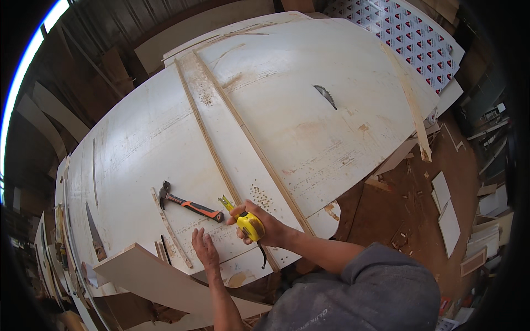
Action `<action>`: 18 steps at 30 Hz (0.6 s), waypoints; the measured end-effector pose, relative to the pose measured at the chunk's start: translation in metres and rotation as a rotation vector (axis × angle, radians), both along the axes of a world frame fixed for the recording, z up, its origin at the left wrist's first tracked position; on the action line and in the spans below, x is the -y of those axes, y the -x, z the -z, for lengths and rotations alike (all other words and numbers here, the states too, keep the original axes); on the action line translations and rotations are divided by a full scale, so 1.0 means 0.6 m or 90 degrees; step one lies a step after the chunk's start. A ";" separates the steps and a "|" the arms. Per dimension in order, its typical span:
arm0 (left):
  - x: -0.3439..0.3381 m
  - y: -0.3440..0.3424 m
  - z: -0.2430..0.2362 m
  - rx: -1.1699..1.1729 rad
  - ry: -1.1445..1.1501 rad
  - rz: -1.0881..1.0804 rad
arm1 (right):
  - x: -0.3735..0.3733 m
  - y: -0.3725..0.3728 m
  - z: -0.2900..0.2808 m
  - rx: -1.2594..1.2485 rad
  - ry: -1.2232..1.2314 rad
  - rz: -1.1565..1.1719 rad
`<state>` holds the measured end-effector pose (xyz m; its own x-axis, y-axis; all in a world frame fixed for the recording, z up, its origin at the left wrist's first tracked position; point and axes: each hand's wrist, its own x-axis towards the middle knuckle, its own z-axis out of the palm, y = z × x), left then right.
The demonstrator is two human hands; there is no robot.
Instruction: The person measures wooden panels and boards using a tape measure, marks them with a pencil, and hammers a wood piece into place on a larger curved structure.
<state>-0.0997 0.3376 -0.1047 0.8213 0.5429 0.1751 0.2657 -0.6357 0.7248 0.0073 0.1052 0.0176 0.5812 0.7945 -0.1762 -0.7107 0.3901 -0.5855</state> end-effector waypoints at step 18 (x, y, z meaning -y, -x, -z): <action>0.647 -0.172 -0.220 0.166 0.669 -0.039 | 0.514 -0.095 -0.003 0.089 0.095 -0.205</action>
<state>0.0033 -0.0506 0.0270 0.7928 0.5617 -0.2365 0.0349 0.3456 0.9377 0.0645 -0.2033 0.0194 0.3325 0.9119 -0.2404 -0.6923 0.0630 -0.7188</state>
